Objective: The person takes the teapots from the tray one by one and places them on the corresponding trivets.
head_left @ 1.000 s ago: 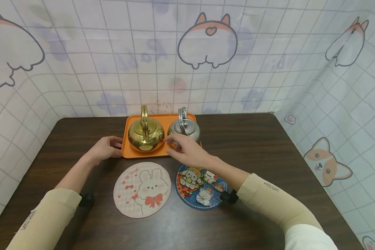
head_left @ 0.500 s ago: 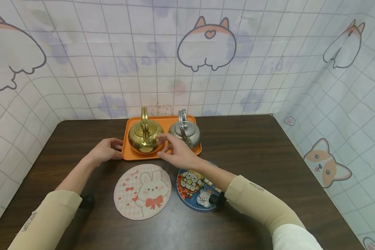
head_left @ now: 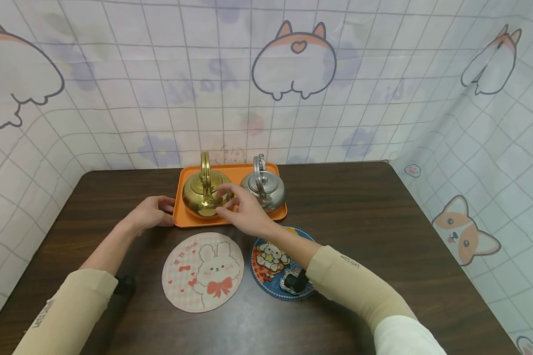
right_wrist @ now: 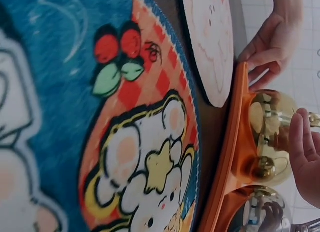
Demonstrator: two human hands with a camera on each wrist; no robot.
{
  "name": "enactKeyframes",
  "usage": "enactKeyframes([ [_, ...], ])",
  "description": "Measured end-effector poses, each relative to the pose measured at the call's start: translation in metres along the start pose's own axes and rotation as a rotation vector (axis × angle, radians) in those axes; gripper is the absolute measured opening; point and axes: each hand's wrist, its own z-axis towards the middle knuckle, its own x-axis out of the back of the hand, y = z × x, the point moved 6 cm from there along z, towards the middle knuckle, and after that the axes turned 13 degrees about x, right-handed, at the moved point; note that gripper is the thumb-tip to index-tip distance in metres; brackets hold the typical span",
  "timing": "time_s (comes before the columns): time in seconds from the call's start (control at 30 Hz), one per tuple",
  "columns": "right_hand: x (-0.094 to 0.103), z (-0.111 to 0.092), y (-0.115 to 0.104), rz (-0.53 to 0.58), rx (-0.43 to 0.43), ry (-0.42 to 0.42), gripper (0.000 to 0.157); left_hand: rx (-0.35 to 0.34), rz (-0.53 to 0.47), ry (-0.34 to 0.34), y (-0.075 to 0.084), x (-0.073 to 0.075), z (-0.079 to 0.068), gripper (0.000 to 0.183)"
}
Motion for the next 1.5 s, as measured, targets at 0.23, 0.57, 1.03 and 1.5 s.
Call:
enactKeyframes([
  [0.23,-0.006,0.005,0.003,0.019,-0.026,0.018,0.045,-0.003,-0.022,-0.010,-0.001,0.000,0.000,0.067],
  [0.57,-0.008,0.010,0.011,0.070,-0.059,0.051,0.044,0.007,-0.029,-0.008,-0.002,0.000,0.000,0.069],
  [1.03,-0.023,0.016,0.023,0.315,-0.139,0.078,0.047,0.007,-0.036,-0.008,-0.001,0.000,-0.001,0.069],
  [1.5,-0.026,0.018,0.028,0.307,-0.072,0.174,0.036,-0.021,-0.062,-0.037,-0.005,-0.001,0.001,0.069],
])
